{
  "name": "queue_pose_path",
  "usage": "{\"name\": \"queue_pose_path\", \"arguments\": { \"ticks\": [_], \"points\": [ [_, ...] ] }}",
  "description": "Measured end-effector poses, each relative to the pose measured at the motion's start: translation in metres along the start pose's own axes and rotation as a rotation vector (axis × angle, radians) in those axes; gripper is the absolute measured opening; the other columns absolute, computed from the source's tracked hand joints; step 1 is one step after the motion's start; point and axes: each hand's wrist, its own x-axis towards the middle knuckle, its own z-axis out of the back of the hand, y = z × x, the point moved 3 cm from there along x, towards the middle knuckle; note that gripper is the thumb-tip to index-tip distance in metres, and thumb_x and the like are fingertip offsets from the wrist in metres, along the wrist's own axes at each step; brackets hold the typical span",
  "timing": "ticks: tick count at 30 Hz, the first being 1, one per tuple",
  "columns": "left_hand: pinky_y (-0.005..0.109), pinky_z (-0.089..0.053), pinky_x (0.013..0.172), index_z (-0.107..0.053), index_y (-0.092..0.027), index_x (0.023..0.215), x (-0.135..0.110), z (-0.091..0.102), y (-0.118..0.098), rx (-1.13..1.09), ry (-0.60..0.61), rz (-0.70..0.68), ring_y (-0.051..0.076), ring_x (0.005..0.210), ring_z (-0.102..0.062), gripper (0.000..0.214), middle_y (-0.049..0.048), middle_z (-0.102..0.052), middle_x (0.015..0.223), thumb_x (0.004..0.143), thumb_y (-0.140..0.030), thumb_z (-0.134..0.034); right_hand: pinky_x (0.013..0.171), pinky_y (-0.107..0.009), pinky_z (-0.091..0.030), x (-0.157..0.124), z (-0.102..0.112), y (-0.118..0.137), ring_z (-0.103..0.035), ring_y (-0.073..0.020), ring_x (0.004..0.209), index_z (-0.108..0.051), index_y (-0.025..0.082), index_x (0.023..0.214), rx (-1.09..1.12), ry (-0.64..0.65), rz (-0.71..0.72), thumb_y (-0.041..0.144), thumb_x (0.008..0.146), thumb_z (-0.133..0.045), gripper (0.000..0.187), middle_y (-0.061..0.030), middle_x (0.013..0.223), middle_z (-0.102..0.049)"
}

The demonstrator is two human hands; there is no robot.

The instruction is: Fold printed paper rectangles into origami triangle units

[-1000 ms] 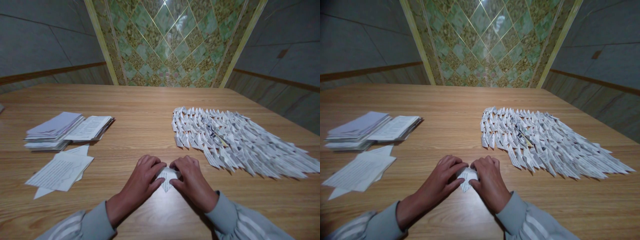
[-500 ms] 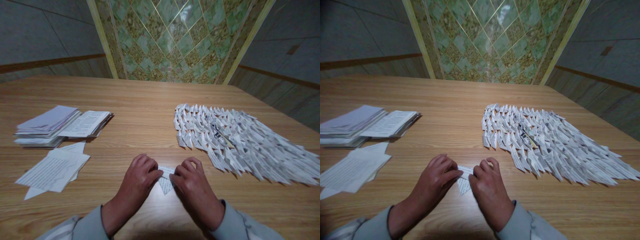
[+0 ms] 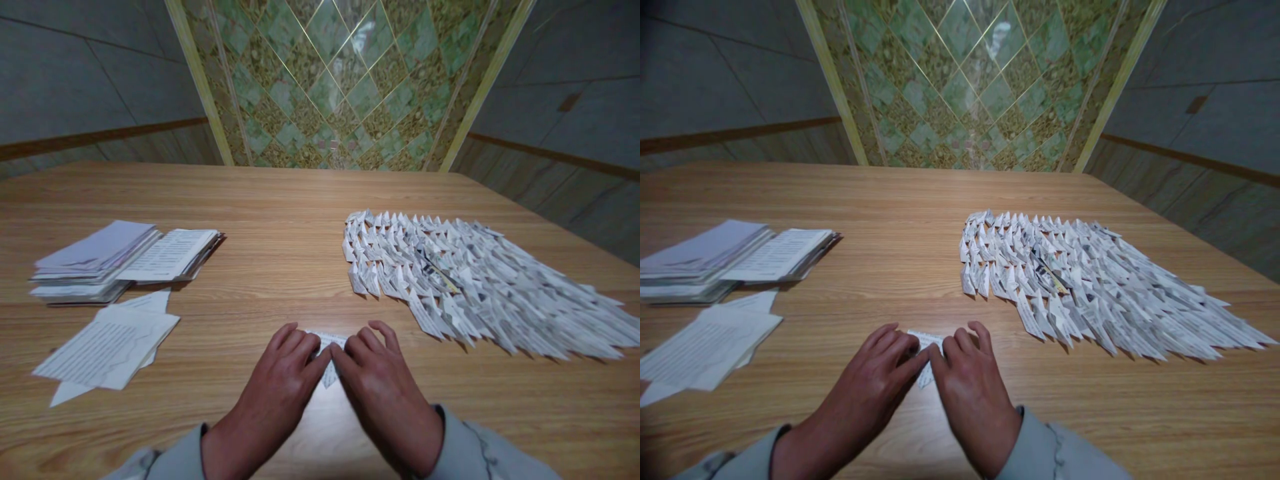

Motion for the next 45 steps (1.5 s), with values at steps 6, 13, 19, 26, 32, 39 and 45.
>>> {"name": "queue_pose_path", "arguments": {
  "ticks": [6,13,19,26,32,39,45],
  "points": [
    [0.052,-0.042,0.095,-0.065,-0.021,0.114,-0.003,0.004,0.001,0.023,-0.029,0.073,0.026,0.086,-0.055,0.027,0.0068,-0.063,0.091,0.092,-0.011,-0.053,0.105,-0.048,-0.025,-0.006,-0.001,0.004,-0.056,-0.0251,0.094,-0.066,0.020,0.109,-0.033,-0.025,-0.011,0.034,0.085,-0.076,0.029,-0.0035,0.095,-0.067],
    [0.056,-0.039,0.097,-0.069,-0.023,0.101,-0.006,0.014,0.004,0.072,0.040,0.203,0.027,0.088,-0.057,0.017,0.0060,-0.063,0.091,0.088,-0.015,-0.061,0.106,-0.050,-0.024,-0.007,0.007,-0.003,-0.056,-0.0257,0.093,-0.070,0.021,0.095,-0.049,0.007,-0.041,0.035,0.080,-0.080,0.023,-0.0036,0.090,-0.067],
    [0.054,-0.040,0.095,-0.071,-0.025,0.092,-0.005,0.016,0.013,0.074,0.012,0.205,0.025,0.085,-0.056,0.006,0.0030,-0.065,0.085,0.086,-0.025,-0.072,0.107,-0.050,-0.023,-0.007,0.011,-0.017,-0.056,-0.0228,0.088,-0.071,0.025,0.076,0.013,-0.010,-0.100,0.027,0.085,-0.076,0.010,-0.0005,0.078,-0.068],
    [0.043,-0.043,0.078,-0.072,-0.023,0.087,-0.002,0.010,0.024,-0.041,-0.092,0.183,0.025,0.081,-0.054,0.005,0.0032,-0.067,0.082,0.090,-0.024,-0.069,0.092,-0.042,-0.035,0.000,0.008,-0.023,-0.054,-0.0217,0.083,-0.068,0.022,0.068,0.090,-0.011,-0.182,0.022,0.085,-0.076,0.018,-0.0008,0.072,-0.066],
    [0.041,-0.042,0.080,-0.068,-0.020,0.082,-0.001,0.007,0.029,-0.165,-0.079,0.202,0.024,0.085,-0.056,0.007,0.0033,-0.067,0.090,0.089,-0.020,-0.069,0.084,-0.039,-0.037,0.000,0.008,-0.023,-0.054,-0.0243,0.088,-0.067,0.020,0.079,0.148,0.073,-0.258,0.017,0.084,-0.075,0.010,-0.0032,0.088,-0.066],
    [0.039,-0.043,0.080,-0.063,-0.021,0.117,-0.003,-0.001,0.033,-0.231,0.029,0.238,0.025,0.092,-0.057,0.028,0.0054,-0.063,0.100,0.090,-0.017,-0.067,0.085,-0.038,-0.037,-0.004,0.003,-0.023,-0.053,-0.0259,0.095,-0.066,0.022,0.102,0.305,0.081,-0.304,0.015,0.083,-0.074,0.022,-0.0039,0.099,-0.063],
    [0.039,-0.041,0.079,-0.061,-0.019,0.100,0.000,0.003,0.030,-0.293,0.116,0.249,0.026,0.091,-0.055,0.012,0.0051,-0.061,0.097,0.092,-0.026,-0.067,0.084,-0.037,-0.034,-0.007,0.001,-0.023,-0.053,-0.0229,0.091,-0.063,0.021,0.091,0.407,0.123,-0.343,0.012,0.080,-0.075,0.018,-0.0005,0.090,-0.064]
  ]
}}
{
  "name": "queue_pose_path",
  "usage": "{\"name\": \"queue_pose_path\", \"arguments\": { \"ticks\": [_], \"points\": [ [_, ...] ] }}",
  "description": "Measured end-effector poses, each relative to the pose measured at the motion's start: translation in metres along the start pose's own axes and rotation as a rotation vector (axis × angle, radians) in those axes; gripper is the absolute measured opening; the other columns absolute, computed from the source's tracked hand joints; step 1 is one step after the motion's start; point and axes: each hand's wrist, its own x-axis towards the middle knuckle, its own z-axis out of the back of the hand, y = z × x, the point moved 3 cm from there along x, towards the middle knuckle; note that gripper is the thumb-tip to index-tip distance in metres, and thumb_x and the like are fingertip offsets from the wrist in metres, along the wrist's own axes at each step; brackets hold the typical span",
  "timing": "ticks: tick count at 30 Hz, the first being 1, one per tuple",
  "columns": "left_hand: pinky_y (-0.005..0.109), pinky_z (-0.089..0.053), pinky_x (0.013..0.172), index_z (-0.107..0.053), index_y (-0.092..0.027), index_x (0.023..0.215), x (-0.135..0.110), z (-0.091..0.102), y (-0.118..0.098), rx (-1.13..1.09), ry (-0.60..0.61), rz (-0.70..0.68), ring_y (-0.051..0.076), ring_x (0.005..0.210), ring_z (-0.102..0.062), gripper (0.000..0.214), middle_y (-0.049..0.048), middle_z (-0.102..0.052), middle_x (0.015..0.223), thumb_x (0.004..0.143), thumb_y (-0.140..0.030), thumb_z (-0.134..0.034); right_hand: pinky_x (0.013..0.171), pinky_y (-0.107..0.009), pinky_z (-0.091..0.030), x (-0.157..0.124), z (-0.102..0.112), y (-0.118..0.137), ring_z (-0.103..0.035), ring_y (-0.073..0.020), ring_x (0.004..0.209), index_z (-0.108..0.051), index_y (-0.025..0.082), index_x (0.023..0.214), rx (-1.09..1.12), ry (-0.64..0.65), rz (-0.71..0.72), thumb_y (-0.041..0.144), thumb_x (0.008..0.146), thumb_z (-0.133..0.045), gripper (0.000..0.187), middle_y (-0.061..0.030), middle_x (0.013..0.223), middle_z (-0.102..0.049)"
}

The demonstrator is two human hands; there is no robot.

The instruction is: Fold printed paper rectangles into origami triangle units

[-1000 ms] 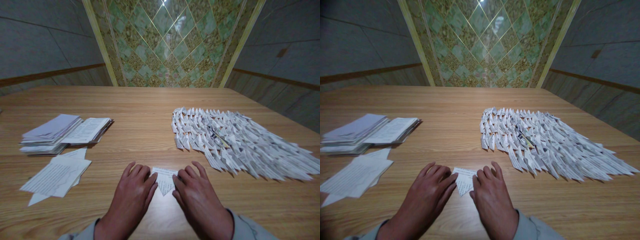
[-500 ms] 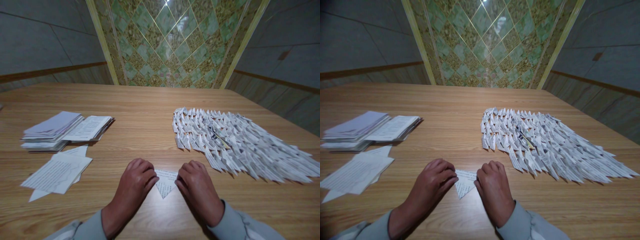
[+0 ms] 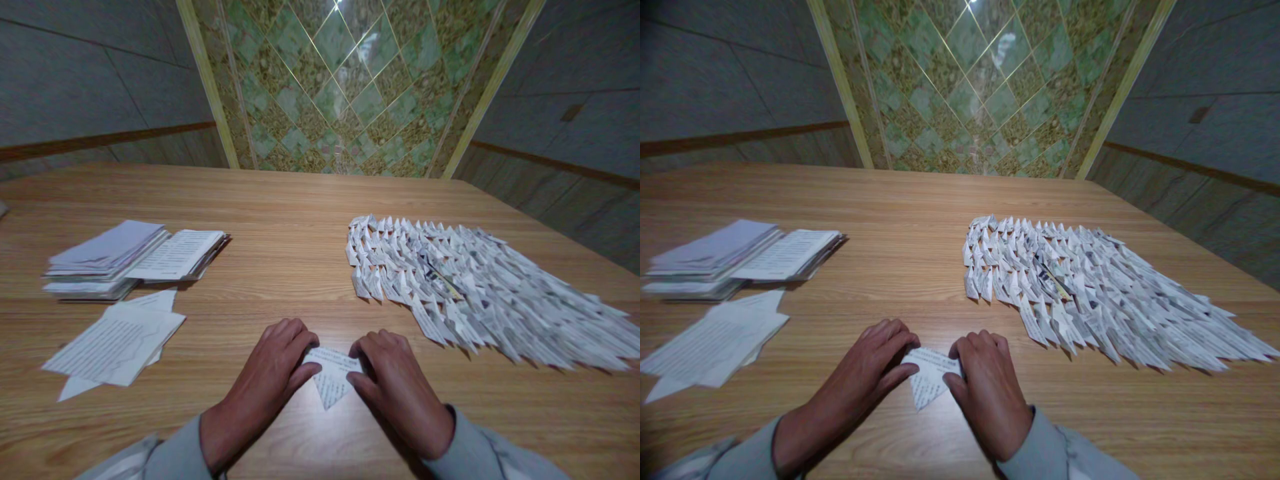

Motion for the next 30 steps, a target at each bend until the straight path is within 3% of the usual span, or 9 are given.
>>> {"name": "queue_pose_path", "arguments": {
  "ticks": [5,10,14,19,24,27,30],
  "points": [
    [0.037,-0.041,0.078,-0.056,-0.019,0.092,-0.002,0.000,-0.003,-0.072,0.022,-0.008,0.025,0.089,-0.055,0.013,0.0043,-0.060,0.094,0.092,-0.028,-0.066,0.082,-0.034,-0.033,-0.002,0.003,0.003,-0.052,-0.0211,0.092,-0.061,0.021,0.088,0.060,0.006,0.047,0.006,0.078,-0.071,0.021,0.0000,0.093,-0.062],
    [0.036,-0.043,0.079,-0.058,-0.019,0.097,-0.006,-0.006,0.001,-0.159,0.013,0.021,0.023,0.088,-0.056,0.010,0.0030,-0.063,0.093,0.092,-0.022,-0.066,0.087,-0.035,-0.032,0.000,-0.002,-0.001,-0.054,-0.0206,0.095,-0.063,0.022,0.102,0.108,0.012,0.075,0.005,0.078,-0.072,0.032,-0.0001,0.098,-0.065],
    [0.034,-0.043,0.083,-0.059,-0.023,0.112,-0.007,-0.006,-0.001,-0.201,-0.029,-0.067,0.022,0.094,-0.058,0.020,0.0023,-0.066,0.100,0.093,-0.019,-0.064,0.082,-0.034,-0.032,0.004,-0.005,-0.002,-0.056,-0.0193,0.086,-0.064,0.020,0.081,0.087,0.025,0.087,0.008,0.079,-0.073,0.015,0.0014,0.083,-0.064],
    [0.031,-0.042,0.073,-0.061,-0.021,0.101,-0.008,0.006,-0.010,-0.185,-0.208,-0.185,0.020,0.082,-0.055,0.010,0.0026,-0.061,0.086,0.099,-0.016,-0.053,0.084,-0.035,-0.033,0.006,0.009,0.008,-0.053,-0.0174,0.080,-0.060,0.018,0.079,0.074,-0.222,0.333,0.011,0.088,-0.065,0.013,0.0007,0.077,-0.061],
    [0.034,-0.040,0.078,-0.055,-0.020,0.092,-0.011,0.017,-0.018,-0.138,-0.370,-0.299,0.020,0.081,-0.053,0.014,0.0037,-0.062,0.087,0.097,-0.009,-0.049,0.095,-0.040,-0.032,0.001,0.020,0.019,-0.051,-0.0168,0.078,-0.060,0.018,0.084,-0.002,-0.472,0.575,0.015,0.102,-0.044,0.025,-0.0012,0.080,-0.066],
    [0.036,-0.039,0.076,-0.056,-0.020,0.095,-0.008,0.011,-0.017,-0.050,-0.317,-0.291,0.021,0.078,-0.051,0.012,0.0037,-0.062,0.084,0.098,-0.011,-0.048,0.097,-0.041,-0.031,0.003,0.014,0.018,-0.051,-0.0172,0.078,-0.061,0.019,0.081,-0.108,-0.468,0.596,0.018,0.104,-0.042,0.030,-0.0006,0.076,-0.066],
    [0.035,-0.039,0.071,-0.059,-0.019,0.093,-0.005,0.002,-0.014,0.037,-0.200,-0.220,0.022,0.078,-0.052,0.017,0.0052,-0.062,0.084,0.098,-0.011,-0.045,0.093,-0.040,-0.032,0.007,0.002,0.013,-0.049,-0.0177,0.076,-0.060,0.018,0.077,-0.219,-0.379,0.580,0.019,0.102,-0.047,0.029,-0.0005,0.072,-0.062]
  ]
}}
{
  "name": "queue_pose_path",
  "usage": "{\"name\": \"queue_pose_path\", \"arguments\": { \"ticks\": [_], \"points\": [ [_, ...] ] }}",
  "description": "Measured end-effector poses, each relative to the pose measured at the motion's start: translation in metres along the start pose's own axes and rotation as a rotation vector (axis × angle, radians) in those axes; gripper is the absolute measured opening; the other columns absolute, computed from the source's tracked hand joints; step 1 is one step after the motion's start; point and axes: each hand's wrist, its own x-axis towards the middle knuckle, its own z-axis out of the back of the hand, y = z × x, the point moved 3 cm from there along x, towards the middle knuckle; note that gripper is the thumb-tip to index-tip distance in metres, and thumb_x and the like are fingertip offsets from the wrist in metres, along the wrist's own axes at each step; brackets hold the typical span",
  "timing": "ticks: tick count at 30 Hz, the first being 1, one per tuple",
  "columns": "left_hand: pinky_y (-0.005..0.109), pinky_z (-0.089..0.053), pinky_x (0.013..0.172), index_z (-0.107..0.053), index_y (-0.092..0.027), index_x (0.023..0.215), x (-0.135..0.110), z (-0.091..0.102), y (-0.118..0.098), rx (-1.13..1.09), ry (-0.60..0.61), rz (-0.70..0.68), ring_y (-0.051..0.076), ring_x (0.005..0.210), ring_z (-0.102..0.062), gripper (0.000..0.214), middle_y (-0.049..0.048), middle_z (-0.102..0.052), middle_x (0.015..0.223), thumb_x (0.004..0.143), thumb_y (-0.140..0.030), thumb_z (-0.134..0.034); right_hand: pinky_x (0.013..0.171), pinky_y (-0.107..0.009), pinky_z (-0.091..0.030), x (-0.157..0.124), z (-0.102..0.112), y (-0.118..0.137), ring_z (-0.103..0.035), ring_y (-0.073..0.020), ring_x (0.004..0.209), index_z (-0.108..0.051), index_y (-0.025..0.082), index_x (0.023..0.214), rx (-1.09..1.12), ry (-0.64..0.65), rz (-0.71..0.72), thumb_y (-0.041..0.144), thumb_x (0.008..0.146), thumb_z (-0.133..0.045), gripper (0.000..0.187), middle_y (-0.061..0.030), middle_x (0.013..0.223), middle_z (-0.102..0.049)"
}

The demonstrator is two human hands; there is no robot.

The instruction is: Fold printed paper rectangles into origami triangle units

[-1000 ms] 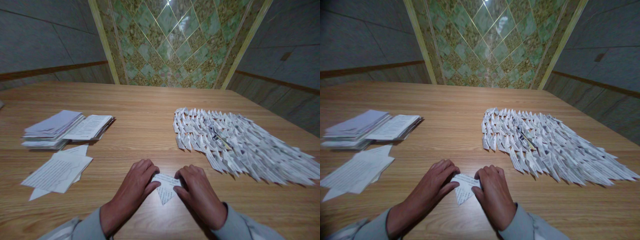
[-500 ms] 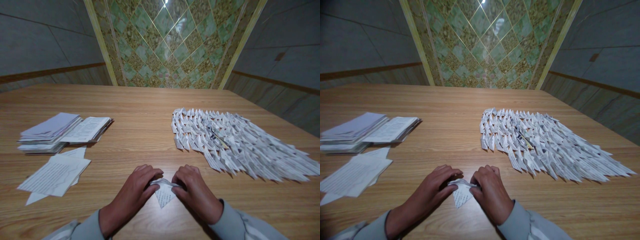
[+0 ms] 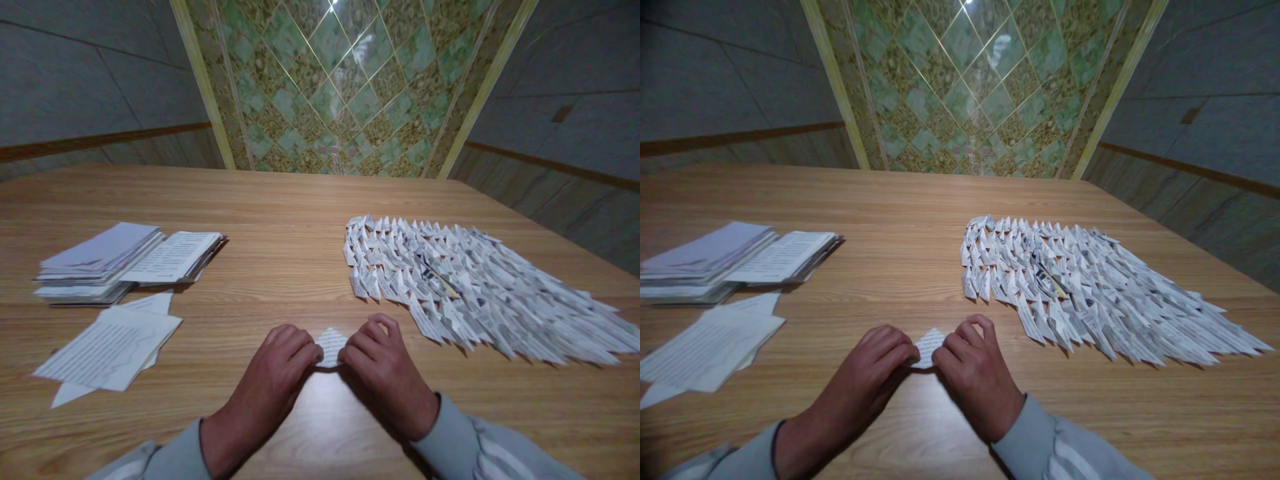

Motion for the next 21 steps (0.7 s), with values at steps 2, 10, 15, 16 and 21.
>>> {"name": "queue_pose_path", "arguments": {
  "ticks": [2,10,15,16,21],
  "points": [
    [0.036,-0.040,0.073,-0.059,-0.019,0.090,0.000,-0.004,0.001,0.026,0.069,0.027,0.023,0.080,-0.053,0.017,0.0055,-0.063,0.085,0.098,-0.012,-0.046,0.092,-0.039,-0.031,-0.002,-0.007,-0.002,-0.050,-0.0176,0.077,-0.060,0.018,0.075,-0.015,0.077,-0.017,0.018,0.099,-0.054,0.024,0.0001,0.071,-0.061],
    [0.037,-0.040,0.075,-0.063,-0.020,0.086,-0.002,-0.002,0.006,0.069,0.123,0.146,0.023,0.081,-0.054,0.012,0.0044,-0.063,0.085,0.096,-0.023,-0.058,0.092,-0.038,-0.029,-0.002,-0.005,-0.011,-0.055,-0.0182,0.086,-0.069,0.022,0.082,0.197,0.231,-0.277,0.019,0.090,-0.070,0.008,0.0013,0.081,-0.066],
    [0.036,-0.042,0.073,-0.063,-0.019,0.083,-0.001,-0.001,0.009,0.056,0.117,0.230,0.022,0.080,-0.055,0.014,0.0035,-0.062,0.083,0.096,-0.024,-0.059,0.088,-0.037,-0.030,-0.002,-0.005,-0.015,-0.056,-0.0187,0.085,-0.069,0.020,0.080,0.194,0.267,-0.380,0.020,0.091,-0.069,0.011,0.0002,0.080,-0.067],
    [0.035,-0.042,0.073,-0.063,-0.019,0.083,0.000,0.000,0.010,0.054,0.109,0.234,0.022,0.080,-0.055,0.014,0.0032,-0.062,0.083,0.095,-0.024,-0.059,0.088,-0.037,-0.030,-0.002,-0.006,-0.015,-0.056,-0.0187,0.084,-0.069,0.020,0.079,0.186,0.265,-0.392,0.020,0.091,-0.070,0.012,0.0002,0.080,-0.067],
    [0.035,-0.043,0.071,-0.062,-0.019,0.080,0.000,0.000,0.013,0.063,0.081,0.272,0.023,0.080,-0.056,0.015,0.0035,-0.061,0.083,0.093,-0.025,-0.061,0.088,-0.037,-0.031,-0.003,-0.008,-0.018,-0.056,-0.0189,0.083,-0.067,0.019,0.077,0.170,0.232,-0.448,0.019,0.087,-0.073,0.011,0.0006,0.078,-0.065]
  ]
}}
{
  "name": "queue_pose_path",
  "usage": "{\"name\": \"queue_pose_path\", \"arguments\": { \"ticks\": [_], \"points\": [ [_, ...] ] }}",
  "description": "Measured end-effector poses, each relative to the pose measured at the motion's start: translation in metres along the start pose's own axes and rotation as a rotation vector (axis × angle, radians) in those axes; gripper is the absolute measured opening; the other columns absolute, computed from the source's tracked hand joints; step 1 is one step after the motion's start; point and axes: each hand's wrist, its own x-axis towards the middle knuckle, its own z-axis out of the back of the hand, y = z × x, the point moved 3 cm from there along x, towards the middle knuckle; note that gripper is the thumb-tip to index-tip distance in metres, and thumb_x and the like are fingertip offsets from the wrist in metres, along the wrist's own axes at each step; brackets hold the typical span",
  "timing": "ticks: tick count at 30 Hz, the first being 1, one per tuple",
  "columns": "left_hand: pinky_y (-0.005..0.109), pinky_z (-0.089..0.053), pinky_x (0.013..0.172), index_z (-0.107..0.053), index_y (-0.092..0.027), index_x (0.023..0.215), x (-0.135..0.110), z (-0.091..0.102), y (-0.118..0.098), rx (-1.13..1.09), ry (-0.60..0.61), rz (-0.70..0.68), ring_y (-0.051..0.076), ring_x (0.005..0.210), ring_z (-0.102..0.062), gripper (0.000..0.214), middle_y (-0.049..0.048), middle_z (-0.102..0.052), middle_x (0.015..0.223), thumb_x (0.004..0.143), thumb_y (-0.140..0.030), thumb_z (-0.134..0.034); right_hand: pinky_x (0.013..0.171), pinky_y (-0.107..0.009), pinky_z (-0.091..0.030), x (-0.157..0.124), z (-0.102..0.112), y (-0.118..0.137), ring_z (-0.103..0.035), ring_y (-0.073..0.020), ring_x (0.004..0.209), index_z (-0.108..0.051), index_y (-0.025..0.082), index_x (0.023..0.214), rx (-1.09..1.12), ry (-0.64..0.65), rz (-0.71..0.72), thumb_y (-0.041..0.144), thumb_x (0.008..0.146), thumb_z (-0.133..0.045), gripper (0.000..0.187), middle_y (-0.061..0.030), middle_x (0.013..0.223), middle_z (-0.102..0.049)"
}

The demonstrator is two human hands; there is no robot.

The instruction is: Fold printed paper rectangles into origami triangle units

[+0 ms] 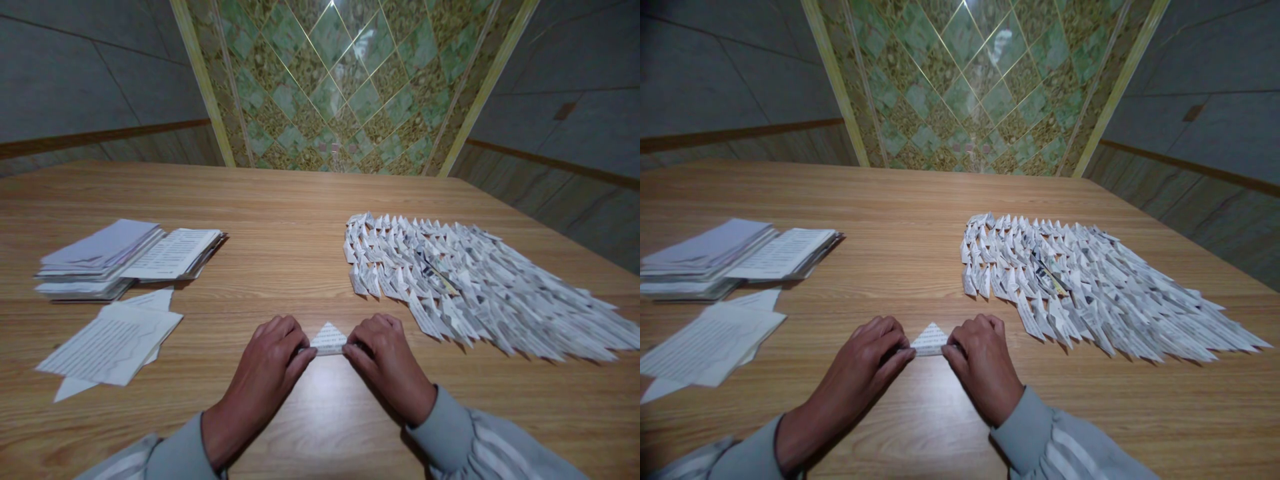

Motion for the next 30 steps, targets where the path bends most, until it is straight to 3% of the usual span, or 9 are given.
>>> {"name": "queue_pose_path", "arguments": {
  "ticks": [12,21,25,28,30],
  "points": [
    [0.039,-0.042,0.073,-0.060,-0.018,0.076,0.002,0.000,0.004,0.081,0.039,0.096,0.026,0.081,-0.054,0.019,0.0046,-0.058,0.083,0.091,-0.027,-0.065,0.086,-0.039,-0.031,0.003,-0.001,0.000,-0.055,-0.0227,0.086,-0.065,0.018,0.078,-0.115,0.006,-0.079,0.022,0.085,-0.075,0.013,-0.0018,0.081,-0.065],
    [0.037,-0.042,0.071,-0.060,-0.018,0.077,0.003,0.001,0.004,0.135,0.019,0.082,0.025,0.080,-0.054,0.016,0.0036,-0.059,0.082,0.089,-0.025,-0.068,0.081,-0.036,-0.030,0.003,0.000,-0.004,-0.054,-0.0222,0.083,-0.064,0.020,0.075,-0.099,-0.022,-0.102,0.023,0.082,-0.078,0.016,-0.0003,0.078,-0.064],
    [0.037,-0.042,0.075,-0.063,-0.019,0.097,0.003,0.000,0.000,0.104,-0.042,-0.059,0.024,0.085,-0.054,0.006,0.0047,-0.061,0.091,0.091,-0.019,-0.065,0.079,-0.034,-0.031,0.002,0.001,-0.007,-0.053,-0.0212,0.080,-0.063,0.020,0.077,-0.066,-0.051,-0.119,0.022,0.082,-0.078,0.016,0.0010,0.075,-0.063],
    [0.036,-0.042,0.076,-0.063,-0.025,0.114,0.002,-0.004,-0.009,0.110,-0.070,-0.275,0.023,0.089,-0.053,0.020,0.0059,-0.062,0.101,0.096,-0.017,-0.058,0.077,-0.034,-0.032,0.002,0.002,-0.006,-0.053,-0.0207,0.079,-0.062,0.020,0.079,-0.059,-0.070,-0.099,0.021,0.083,-0.077,0.015,0.0014,0.075,-0.063],
    [0.035,-0.041,0.075,-0.064,-0.027,0.115,0.000,-0.007,-0.013,0.130,-0.042,-0.360,0.022,0.087,-0.053,0.020,0.0054,-0.062,0.099,0.097,-0.020,-0.059,0.079,-0.034,-0.033,0.002,0.002,-0.004,-0.053,-0.0209,0.082,-0.063,0.020,0.081,-0.063,-0.088,-0.047,0.019,0.082,-0.078,0.015,0.0008,0.079,-0.064]
  ]
}}
